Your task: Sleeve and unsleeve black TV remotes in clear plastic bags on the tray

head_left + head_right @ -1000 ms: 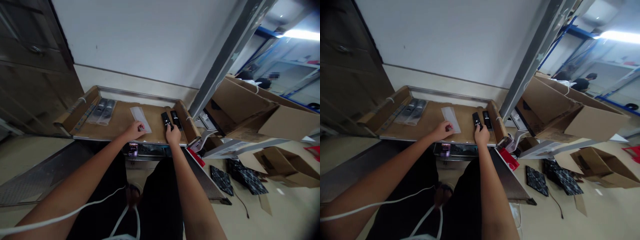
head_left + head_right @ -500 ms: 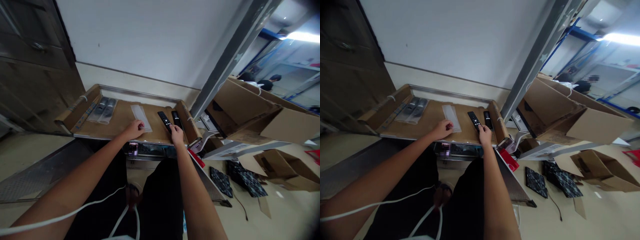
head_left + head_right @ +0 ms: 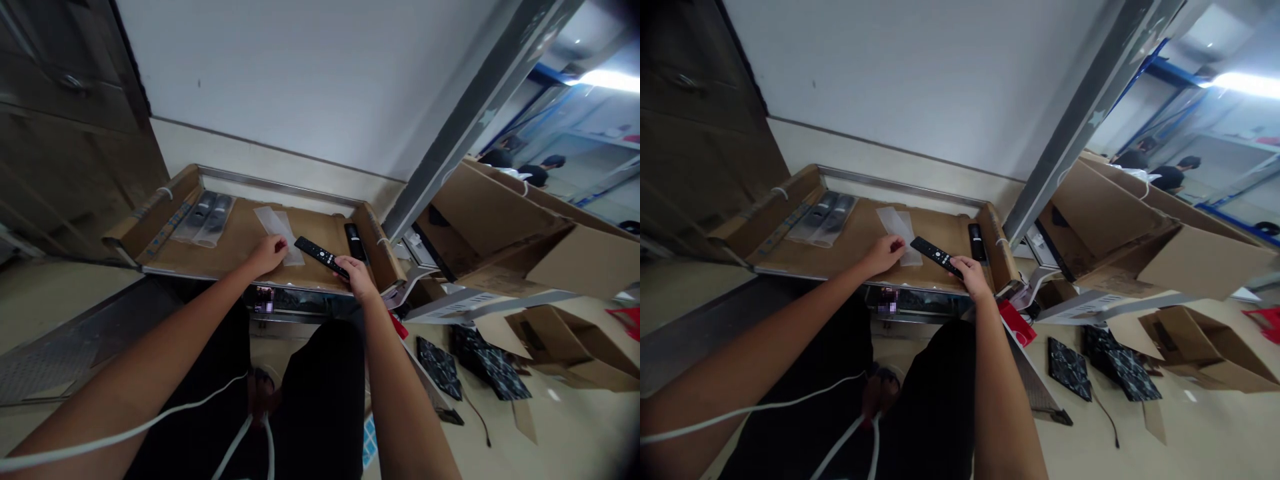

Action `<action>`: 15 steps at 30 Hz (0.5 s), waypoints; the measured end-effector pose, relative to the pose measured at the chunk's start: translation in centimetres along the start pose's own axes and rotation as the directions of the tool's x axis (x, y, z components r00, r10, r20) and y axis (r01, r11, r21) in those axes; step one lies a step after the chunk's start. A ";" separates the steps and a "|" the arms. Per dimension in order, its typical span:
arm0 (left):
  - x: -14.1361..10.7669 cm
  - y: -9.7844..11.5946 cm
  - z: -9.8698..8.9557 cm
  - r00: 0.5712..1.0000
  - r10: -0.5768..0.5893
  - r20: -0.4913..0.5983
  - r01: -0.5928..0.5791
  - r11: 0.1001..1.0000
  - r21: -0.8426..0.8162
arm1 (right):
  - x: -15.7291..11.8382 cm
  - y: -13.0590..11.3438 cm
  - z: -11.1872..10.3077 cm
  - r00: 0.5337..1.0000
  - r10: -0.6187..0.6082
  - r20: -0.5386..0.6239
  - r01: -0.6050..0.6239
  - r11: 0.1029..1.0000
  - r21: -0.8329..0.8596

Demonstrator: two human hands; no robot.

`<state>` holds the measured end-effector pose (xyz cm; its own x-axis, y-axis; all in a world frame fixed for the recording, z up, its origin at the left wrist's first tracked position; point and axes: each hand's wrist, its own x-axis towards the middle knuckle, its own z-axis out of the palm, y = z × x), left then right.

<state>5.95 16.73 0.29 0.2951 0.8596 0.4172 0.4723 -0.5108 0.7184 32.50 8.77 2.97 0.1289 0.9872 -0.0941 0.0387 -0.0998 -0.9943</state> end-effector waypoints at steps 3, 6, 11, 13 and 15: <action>0.0 -0.2 0.1 1.000 0.003 -0.026 -0.004 0.998 -0.062 | 0.1 -0.2 -0.1 0.995 0.008 0.103 0.000 0.997 -0.081; 0.0 -0.3 0.1 1.000 0.009 0.000 -0.009 0.992 -0.123 | 0.1 -0.4 0.0 0.990 0.035 0.136 -0.014 0.988 -0.153; 0.0 -0.4 0.1 1.000 0.005 -0.003 -0.006 0.990 -0.144 | -0.1 -0.6 0.2 0.991 0.032 0.131 -0.012 0.989 -0.148; 0.0 -0.5 0.1 1.000 0.011 -0.015 -0.013 0.989 -0.146 | -0.1 -0.6 0.2 0.991 0.037 0.132 -0.018 0.989 -0.146; 0.0 -0.5 0.2 1.000 0.017 -0.015 -0.019 0.989 -0.148 | -0.1 -0.6 0.2 0.992 0.038 0.122 -0.019 0.988 -0.152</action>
<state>5.86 17.01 -0.21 0.2908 0.8511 0.4372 0.3389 -0.5189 0.7848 32.25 8.75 3.56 0.0080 0.9904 -0.1377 0.1865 -0.1367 -0.9729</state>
